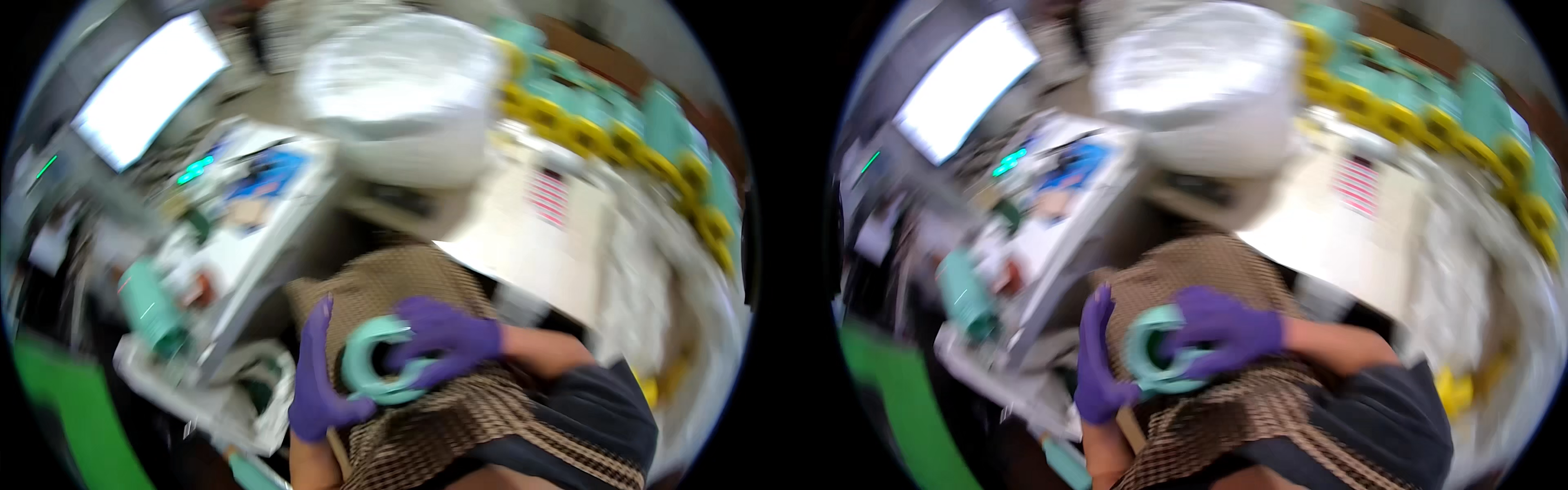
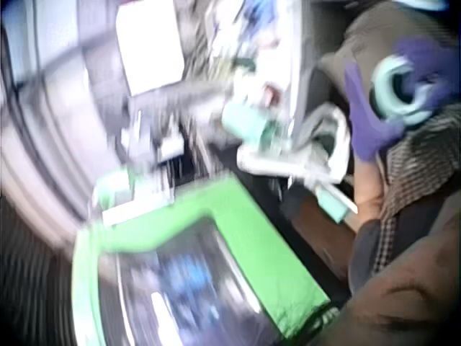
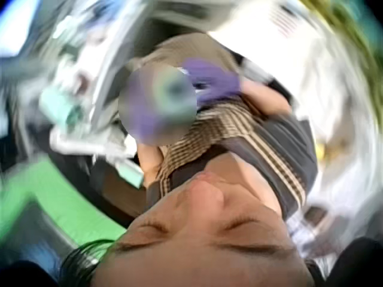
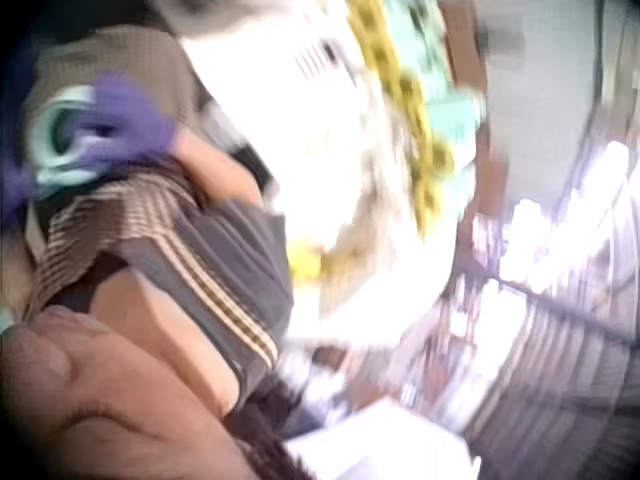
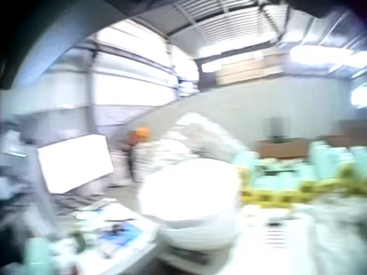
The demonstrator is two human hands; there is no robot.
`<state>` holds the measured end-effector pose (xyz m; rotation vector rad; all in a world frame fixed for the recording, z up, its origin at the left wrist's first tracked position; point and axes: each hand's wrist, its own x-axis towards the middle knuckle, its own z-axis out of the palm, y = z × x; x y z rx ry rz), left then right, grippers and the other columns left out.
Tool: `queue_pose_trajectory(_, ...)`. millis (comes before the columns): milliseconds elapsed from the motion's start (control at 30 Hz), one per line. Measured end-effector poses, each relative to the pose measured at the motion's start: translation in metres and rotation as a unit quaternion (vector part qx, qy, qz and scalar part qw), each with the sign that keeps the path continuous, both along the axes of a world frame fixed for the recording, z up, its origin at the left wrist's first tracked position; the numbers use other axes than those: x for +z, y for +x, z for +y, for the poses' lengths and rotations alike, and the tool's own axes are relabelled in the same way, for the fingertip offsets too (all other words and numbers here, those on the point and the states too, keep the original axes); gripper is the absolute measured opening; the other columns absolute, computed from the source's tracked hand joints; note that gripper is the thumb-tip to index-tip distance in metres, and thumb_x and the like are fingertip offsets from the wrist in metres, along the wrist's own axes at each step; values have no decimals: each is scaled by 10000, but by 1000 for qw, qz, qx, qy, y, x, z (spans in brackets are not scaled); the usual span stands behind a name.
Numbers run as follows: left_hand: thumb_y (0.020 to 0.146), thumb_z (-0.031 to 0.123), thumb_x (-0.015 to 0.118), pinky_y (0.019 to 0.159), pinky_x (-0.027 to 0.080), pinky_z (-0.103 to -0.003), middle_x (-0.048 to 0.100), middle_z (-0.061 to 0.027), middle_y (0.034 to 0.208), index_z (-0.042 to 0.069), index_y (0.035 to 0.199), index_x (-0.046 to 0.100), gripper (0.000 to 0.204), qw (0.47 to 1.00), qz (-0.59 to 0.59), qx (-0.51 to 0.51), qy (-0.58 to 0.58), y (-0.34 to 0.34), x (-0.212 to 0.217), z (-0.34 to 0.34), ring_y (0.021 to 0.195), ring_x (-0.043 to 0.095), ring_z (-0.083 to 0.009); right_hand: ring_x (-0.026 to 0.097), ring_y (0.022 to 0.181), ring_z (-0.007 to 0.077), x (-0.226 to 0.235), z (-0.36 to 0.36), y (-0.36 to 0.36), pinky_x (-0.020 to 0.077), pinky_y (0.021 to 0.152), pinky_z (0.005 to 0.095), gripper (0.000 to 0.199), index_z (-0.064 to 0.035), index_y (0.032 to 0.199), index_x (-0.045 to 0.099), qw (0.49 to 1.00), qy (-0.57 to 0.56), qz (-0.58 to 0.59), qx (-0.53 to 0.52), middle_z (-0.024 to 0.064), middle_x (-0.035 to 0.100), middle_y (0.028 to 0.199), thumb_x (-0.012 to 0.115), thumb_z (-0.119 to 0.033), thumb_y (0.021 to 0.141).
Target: The person sits on the floor and repeatedly assembles teal plastic containers by inserting a green ring into the opening, applying a red label, and screwing on a yellow lid. Finished units are placed into a large white bag. The process is repeated for multiple containers.
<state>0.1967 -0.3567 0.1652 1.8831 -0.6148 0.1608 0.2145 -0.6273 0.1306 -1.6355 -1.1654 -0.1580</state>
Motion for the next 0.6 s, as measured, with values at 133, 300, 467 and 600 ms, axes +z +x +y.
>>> queue_pose_trajectory(133,622,302,877,1082,423,-443,525,-196,1380,-36,1454,421,1008,988,64,-101,96,-31,-7,-52,1260,534,-330,645,1029,276,19,-48,-21,499,951,414,598,-72,1327,638,990,-74,113,45,126,665,1140,760,-469,897)
queue_pose_trajectory(300,828,554,694,1121,395,-469,551,-217,1375,-97,1527,328,1022,988,-71,-96,94,-12,-39,-24,1294,528,-356,673,731,238,40,-225,-107,536,763,392,398,-69,1027,753,666,-583,451,-114,92,732,802,662,-447,944)
queue_pose_trajectory(467,830,588,718,1158,373,-494,508,-238,1461,-82,1556,270,1084,997,4,-43,65,-5,-47,-14,1363,492,-364,693,766,259,-20,-331,-240,572,737,397,443,-44,1071,735,348,-663,656,-94,111,734,876,755,-425,847)
queue_pose_trajectory(600,846,452,730,1046,427,-460,558,-204,1332,-37,1385,420,791,999,-6,-36,1,-1,-39,-24,1220,539,-338,730,909,228,-16,-385,-266,596,859,431,417,-66,1099,748,219,-408,867,-183,75,765,1052,735,-441,918)
